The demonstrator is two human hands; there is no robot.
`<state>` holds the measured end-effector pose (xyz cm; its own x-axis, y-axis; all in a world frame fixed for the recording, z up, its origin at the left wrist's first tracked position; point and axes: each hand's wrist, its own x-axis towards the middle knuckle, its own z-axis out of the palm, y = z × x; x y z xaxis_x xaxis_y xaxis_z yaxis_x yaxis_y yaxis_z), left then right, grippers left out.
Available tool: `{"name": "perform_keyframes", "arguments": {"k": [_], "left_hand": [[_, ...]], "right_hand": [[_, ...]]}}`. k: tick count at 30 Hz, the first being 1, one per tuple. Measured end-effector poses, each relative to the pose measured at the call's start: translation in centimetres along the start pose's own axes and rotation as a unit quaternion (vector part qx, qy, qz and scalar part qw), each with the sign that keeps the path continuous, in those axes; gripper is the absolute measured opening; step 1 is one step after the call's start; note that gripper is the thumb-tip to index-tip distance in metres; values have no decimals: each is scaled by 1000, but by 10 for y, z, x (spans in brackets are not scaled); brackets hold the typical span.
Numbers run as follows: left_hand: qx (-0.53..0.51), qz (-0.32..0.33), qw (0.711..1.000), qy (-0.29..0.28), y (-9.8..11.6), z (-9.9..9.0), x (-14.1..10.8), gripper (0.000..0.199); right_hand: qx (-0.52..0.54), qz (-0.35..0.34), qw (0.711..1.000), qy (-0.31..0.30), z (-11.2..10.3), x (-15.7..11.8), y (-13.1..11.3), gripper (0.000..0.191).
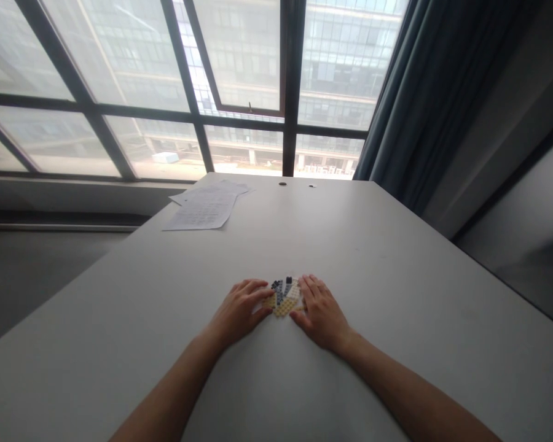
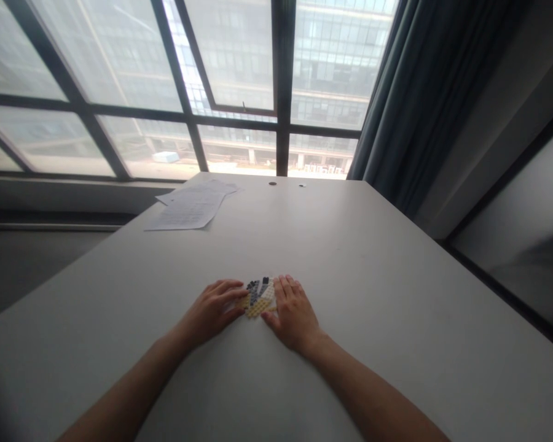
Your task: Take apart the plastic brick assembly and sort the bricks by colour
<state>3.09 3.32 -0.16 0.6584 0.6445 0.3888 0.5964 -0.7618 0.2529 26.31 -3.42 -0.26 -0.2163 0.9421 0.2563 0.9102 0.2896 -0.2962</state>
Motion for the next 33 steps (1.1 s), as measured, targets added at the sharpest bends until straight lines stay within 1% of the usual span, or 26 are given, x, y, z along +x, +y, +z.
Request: {"name": "perform_keyframes", "arguments": {"k": [4, 8, 12, 15, 17, 20, 22, 24, 26, 28, 33], "left_hand": [[-13, 10, 1000, 9, 1, 0, 0, 26], [-35, 3, 999, 38, 1, -1, 2, 21], [-47, -4, 999, 26, 2, -2, 3, 21], [-48, -13, 998, 30, 3, -3, 2, 23], [-53, -23, 998, 36, 3, -5, 1, 22], [-56, -38, 997, 37, 5, -7, 0, 17], [-44, -43, 998, 29, 7, -10, -1, 14], [-25, -38, 999, 19, 10, -11, 0, 11], [-7, -31, 999, 7, 12, -12, 0, 9], [7, -31, 999, 3, 12, -11, 0, 9], [20, -44, 999, 16, 9, -7, 0, 17]], "right_hand": [[-3, -8, 1000, 2, 0, 1, 0, 70], [-6, 2, 1000, -10, 1, 2, 1, 71], [-9, 0, 1000, -23, 2, 3, 1, 70], [-5, -12, 1000, -12, 2, 2, 1, 67], [4, -40, 999, 7, 0, 1, 0, 60], [23, -125, 991, 28, -3, -2, -1, 46], [33, -182, 982, 29, -5, -3, -1, 38], [35, -211, 977, 23, -7, -3, -2, 33], [32, -207, 978, 12, -8, -2, -3, 34], [26, -189, 982, 2, -8, -2, -4, 38], [7, -135, 991, -4, -6, -3, -6, 50]]}}
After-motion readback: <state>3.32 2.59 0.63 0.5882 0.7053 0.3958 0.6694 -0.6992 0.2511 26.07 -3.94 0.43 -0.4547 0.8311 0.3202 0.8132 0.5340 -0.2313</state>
